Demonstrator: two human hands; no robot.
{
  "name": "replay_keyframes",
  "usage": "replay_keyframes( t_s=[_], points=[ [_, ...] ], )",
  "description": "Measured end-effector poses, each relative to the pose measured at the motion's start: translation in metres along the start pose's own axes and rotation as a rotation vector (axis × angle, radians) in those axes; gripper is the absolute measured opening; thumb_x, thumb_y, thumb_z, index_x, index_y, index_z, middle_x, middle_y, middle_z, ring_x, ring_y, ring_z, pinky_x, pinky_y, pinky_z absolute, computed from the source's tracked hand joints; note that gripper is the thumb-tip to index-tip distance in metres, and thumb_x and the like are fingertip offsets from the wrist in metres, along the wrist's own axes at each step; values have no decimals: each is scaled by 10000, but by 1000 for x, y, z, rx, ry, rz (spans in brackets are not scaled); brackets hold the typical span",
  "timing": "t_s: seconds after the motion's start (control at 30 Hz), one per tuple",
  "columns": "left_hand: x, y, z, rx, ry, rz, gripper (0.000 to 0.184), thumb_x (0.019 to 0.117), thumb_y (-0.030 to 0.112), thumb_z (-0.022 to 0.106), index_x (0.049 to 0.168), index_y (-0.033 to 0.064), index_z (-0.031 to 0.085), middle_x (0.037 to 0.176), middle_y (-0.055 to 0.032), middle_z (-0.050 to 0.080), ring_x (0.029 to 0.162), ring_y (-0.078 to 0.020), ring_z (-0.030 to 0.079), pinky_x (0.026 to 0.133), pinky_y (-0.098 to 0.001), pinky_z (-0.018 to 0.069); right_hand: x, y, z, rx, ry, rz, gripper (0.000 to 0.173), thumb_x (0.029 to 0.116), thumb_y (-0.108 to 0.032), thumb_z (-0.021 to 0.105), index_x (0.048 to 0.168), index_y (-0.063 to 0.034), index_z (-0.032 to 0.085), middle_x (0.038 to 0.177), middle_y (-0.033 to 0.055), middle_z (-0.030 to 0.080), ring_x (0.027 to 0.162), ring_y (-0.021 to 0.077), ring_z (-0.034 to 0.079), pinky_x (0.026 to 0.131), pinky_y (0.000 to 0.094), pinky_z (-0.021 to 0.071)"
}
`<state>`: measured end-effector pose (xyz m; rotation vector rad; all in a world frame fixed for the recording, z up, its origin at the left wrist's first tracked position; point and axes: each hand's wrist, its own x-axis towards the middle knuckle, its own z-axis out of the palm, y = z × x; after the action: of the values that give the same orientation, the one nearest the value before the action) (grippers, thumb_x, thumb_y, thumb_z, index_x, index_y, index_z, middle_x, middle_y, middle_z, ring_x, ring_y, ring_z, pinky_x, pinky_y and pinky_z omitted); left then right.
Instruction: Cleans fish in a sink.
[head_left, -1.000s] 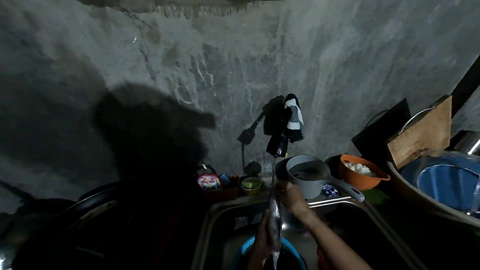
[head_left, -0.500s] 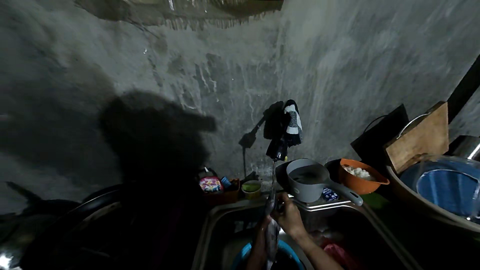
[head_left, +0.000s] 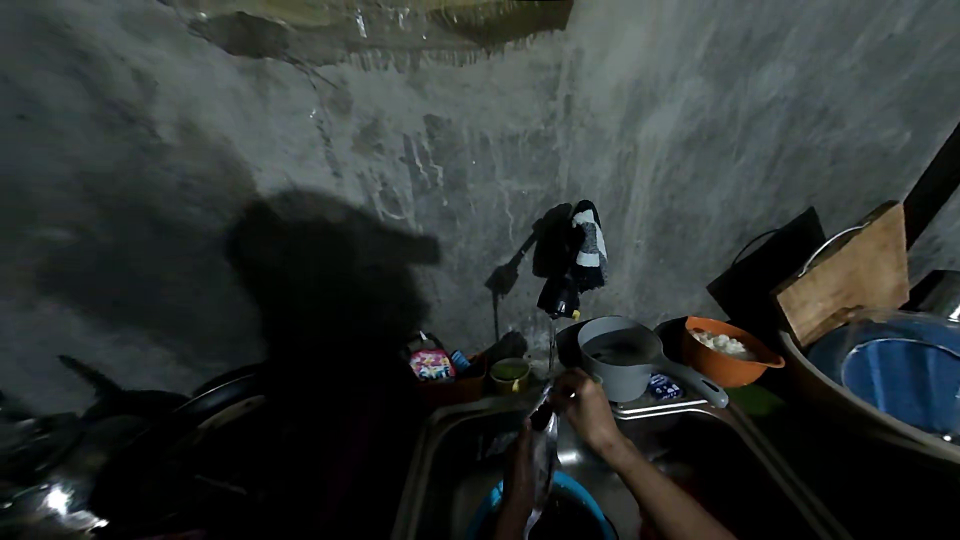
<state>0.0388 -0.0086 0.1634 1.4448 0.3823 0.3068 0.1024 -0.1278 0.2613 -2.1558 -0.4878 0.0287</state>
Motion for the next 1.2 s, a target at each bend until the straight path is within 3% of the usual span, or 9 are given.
replay_keyframes(
  t_s=[0.17, 0.3, 0.37, 0.57, 0.63, 0.73, 0.93, 1.0, 1.2],
  points=[
    [3, 0, 2, -6, 43, -43, 465, 1113, 290, 388, 1093, -90, 654, 934, -164, 654, 823, -186, 625, 799, -380, 539, -14, 4, 0, 227, -15, 111, 189, 979, -69, 639, 1094, 68, 700, 1070, 170, 706, 927, 188, 683, 874, 332, 558],
    [5, 0, 3, -13, 65, -84, 475, 1111, 327, 405, 1075, -73, 659, 901, -155, 648, 772, -189, 618, 747, -382, 543, -17, 11, 2, 397, -26, 152, 197, 980, -7, 615, 1154, 66, 673, 1126, 153, 684, 907, 131, 665, 816, 280, 559],
    [5, 0, 1, -22, 50, -63, 446, 1108, 292, 413, 1126, -86, 649, 970, -173, 660, 840, -196, 630, 806, -387, 544, -22, 13, 4, 342, 29, 120, 221, 980, -23, 618, 1179, 54, 673, 1166, 171, 683, 959, 167, 680, 867, 310, 564],
    [4, 10, 4, 59, 46, -125, 531, 1101, 400, 414, 1036, -61, 669, 845, -156, 649, 730, -219, 626, 706, -410, 551, -27, 8, 10, -46, 125, -24, 327, 967, -105, 624, 1262, 31, 657, 1361, 241, 590, 1193, 332, 635, 1029, 425, 523],
    [8, 5, 2, 77, 15, -110, 558, 1103, 418, 394, 1120, -75, 653, 933, -200, 658, 804, -261, 641, 760, -455, 557, -19, 5, 4, -33, 56, 39, 503, 949, -115, 665, 1414, 18, 528, 1465, 252, 506, 1274, 350, 585, 1074, 445, 491],
    [3, 17, 1, 144, 10, -106, 500, 1095, 366, 455, 1145, -88, 661, 1068, -240, 669, 969, -292, 643, 900, -479, 521, 0, 4, -4, -72, -62, 40, 595, 925, -107, 689, 1474, -21, 478, 1486, 239, 493, 1327, 354, 547, 1109, 480, 460],
    [1, 31, -5, 325, -107, -237, 584, 1055, 505, 490, 1145, -39, 682, 1099, -220, 673, 1006, -314, 649, 892, -510, 528, 30, 8, -12, -427, -479, 69, 352, 1019, -254, 625, 1296, -39, 664, 1315, 227, 642, 1260, 394, 590, 1090, 575, 433],
    [6, 32, -9, 405, -164, -255, 635, 1045, 560, 467, 1143, -28, 686, 1100, -211, 677, 1011, -303, 650, 898, -504, 526, 34, 14, -12, -441, -509, 64, 366, 1020, -282, 629, 1275, -23, 667, 1300, 239, 641, 1252, 404, 587, 1089, 585, 423],
    [24, 51, -15, 696, -307, -286, 713, 1038, 604, 432, 1294, -30, 638, 1335, -245, 614, 1289, -364, 560, 1086, -552, 423, 38, 25, -10, -417, -520, 63, 412, 1002, -353, 656, 1243, -20, 680, 1266, 231, 659, 1223, 391, 607, 1068, 584, 438]
  ],
)
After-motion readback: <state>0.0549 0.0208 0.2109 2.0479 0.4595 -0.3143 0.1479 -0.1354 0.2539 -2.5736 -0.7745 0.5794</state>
